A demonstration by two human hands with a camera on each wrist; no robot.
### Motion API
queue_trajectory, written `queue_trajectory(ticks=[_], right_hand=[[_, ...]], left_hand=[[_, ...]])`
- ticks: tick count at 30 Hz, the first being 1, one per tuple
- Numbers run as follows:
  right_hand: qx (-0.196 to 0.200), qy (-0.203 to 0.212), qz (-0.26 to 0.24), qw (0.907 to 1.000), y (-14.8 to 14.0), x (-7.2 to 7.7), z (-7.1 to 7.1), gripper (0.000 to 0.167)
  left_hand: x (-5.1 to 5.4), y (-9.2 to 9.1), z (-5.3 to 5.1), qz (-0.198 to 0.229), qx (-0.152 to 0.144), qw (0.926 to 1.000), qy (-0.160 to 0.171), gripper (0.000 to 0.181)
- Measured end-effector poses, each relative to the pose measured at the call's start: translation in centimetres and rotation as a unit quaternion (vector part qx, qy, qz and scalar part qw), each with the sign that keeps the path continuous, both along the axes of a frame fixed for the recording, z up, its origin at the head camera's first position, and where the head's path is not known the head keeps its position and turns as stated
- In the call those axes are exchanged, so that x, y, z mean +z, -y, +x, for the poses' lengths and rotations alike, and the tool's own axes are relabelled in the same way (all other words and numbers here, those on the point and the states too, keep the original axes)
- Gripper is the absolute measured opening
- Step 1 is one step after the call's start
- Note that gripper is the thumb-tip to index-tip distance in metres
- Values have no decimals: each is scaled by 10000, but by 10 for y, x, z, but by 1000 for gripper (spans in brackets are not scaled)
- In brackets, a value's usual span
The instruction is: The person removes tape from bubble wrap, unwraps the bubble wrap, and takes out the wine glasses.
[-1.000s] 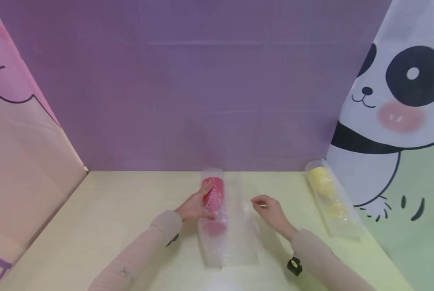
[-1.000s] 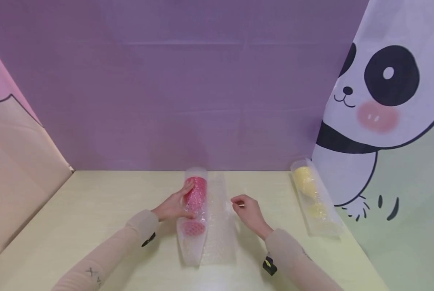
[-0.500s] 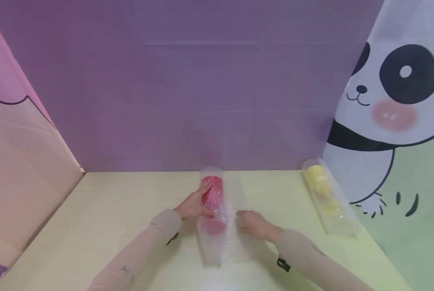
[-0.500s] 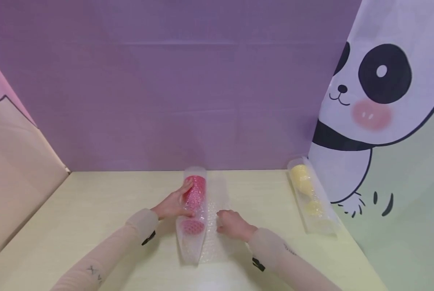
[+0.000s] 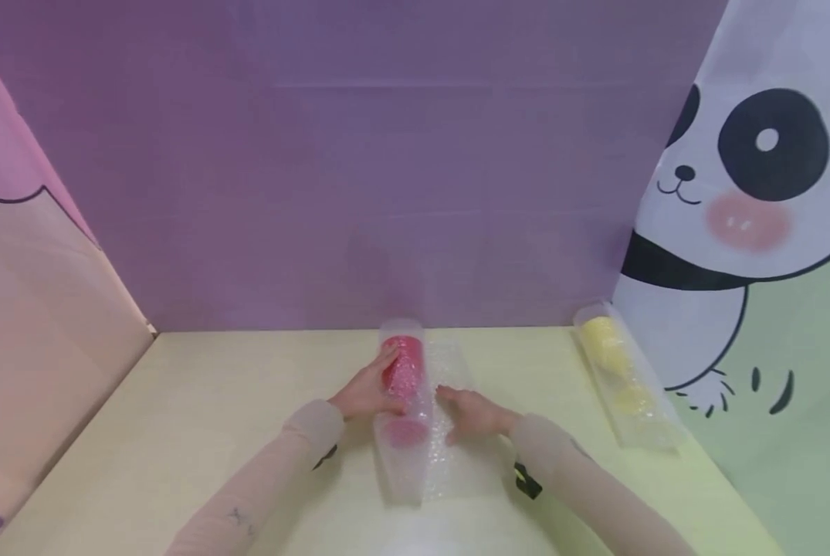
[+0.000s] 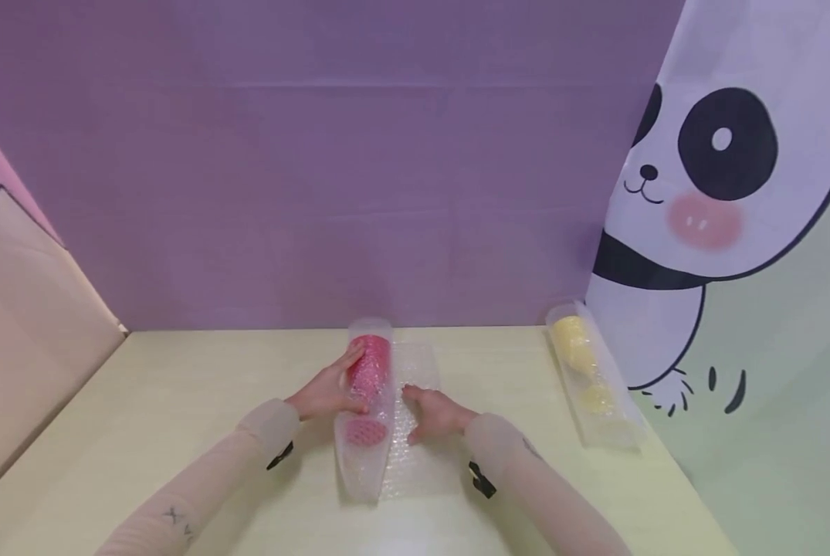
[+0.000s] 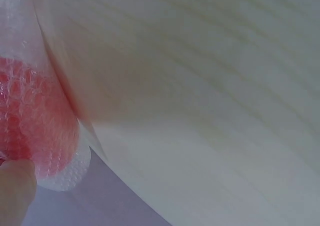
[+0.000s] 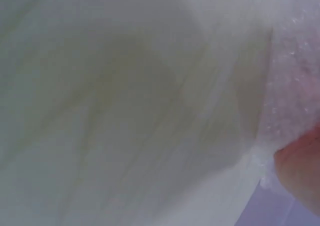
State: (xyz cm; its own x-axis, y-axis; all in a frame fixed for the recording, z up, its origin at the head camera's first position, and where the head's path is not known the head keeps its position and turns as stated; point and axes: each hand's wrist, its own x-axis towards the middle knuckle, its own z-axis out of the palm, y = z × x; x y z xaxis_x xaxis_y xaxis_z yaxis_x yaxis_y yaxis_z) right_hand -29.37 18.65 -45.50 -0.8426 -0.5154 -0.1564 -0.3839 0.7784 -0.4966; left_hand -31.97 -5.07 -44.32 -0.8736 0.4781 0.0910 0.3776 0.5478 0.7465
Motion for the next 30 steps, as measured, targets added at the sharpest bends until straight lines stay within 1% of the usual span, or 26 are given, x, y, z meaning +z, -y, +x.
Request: queue_trajectory(ticks=[3,5,7,11,13,15,17,19,21,25,27,30], right_hand=[[-117,213,-113,9996,1,-2,-2,91],[-121,294,-185,9993,2,-3,-2,91],[-80,263,-147,9995,3,-2,-2,90],[14,71,118,9999,6,1,-2,88],[-8,50,240,9997,7,3,-3,88],[-53,86,251,9996,7,4,-4,88],[-109,149,198,9996,8,4,-3,88],[-142,183,139,9996,9,4,-2,88],[-151,203,66,9997,12,5,0,88],[-223,260,77,9994,14,7,2,88],[-259,281,96,9992,14,7,3,88],[-271,299,126,9991,13,8,3,88]], left_hand=[[-1,2,-1,-15,41,10000,11,110],[0,4,-1,-62,90,9999,43,111],[1,5,-1,-87,159,9998,84,111],[3,9,-2,-79,242,9996,151,111],[2,12,-3,-19,214,9996,157,110],[1,16,-3,65,142,9998,148,110],[-1,22,-2,191,116,9995,234,110],[-3,29,0,308,165,9986,392,110],[-3,37,2,459,305,9964,650,111],[-2,47,6,480,612,9918,1011,110],[-2,50,7,433,646,9913,1059,108],[-1,54,5,341,573,9921,1067,105]])
